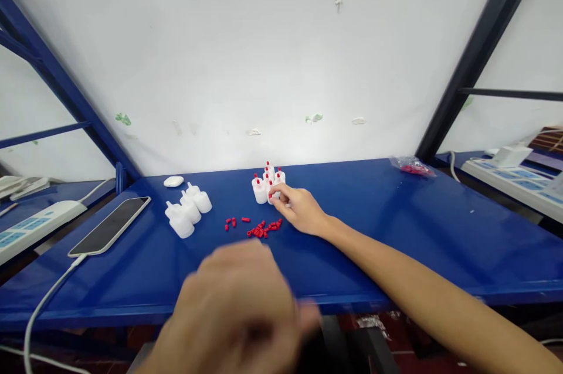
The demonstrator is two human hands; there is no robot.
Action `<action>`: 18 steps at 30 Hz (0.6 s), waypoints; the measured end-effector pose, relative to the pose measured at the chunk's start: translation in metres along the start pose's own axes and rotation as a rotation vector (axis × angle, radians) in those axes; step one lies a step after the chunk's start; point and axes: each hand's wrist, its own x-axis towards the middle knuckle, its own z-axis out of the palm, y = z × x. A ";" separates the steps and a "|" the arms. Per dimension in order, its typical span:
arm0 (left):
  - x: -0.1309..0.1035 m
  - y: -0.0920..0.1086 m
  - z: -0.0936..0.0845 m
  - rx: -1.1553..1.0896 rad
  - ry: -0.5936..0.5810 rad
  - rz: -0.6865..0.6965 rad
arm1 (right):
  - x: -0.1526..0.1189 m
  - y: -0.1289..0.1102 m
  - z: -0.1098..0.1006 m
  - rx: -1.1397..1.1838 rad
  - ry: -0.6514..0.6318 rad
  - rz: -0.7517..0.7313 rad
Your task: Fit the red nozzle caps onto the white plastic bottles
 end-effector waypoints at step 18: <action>0.039 -0.151 0.002 0.341 -0.044 0.182 | 0.004 -0.015 0.012 0.628 0.069 0.205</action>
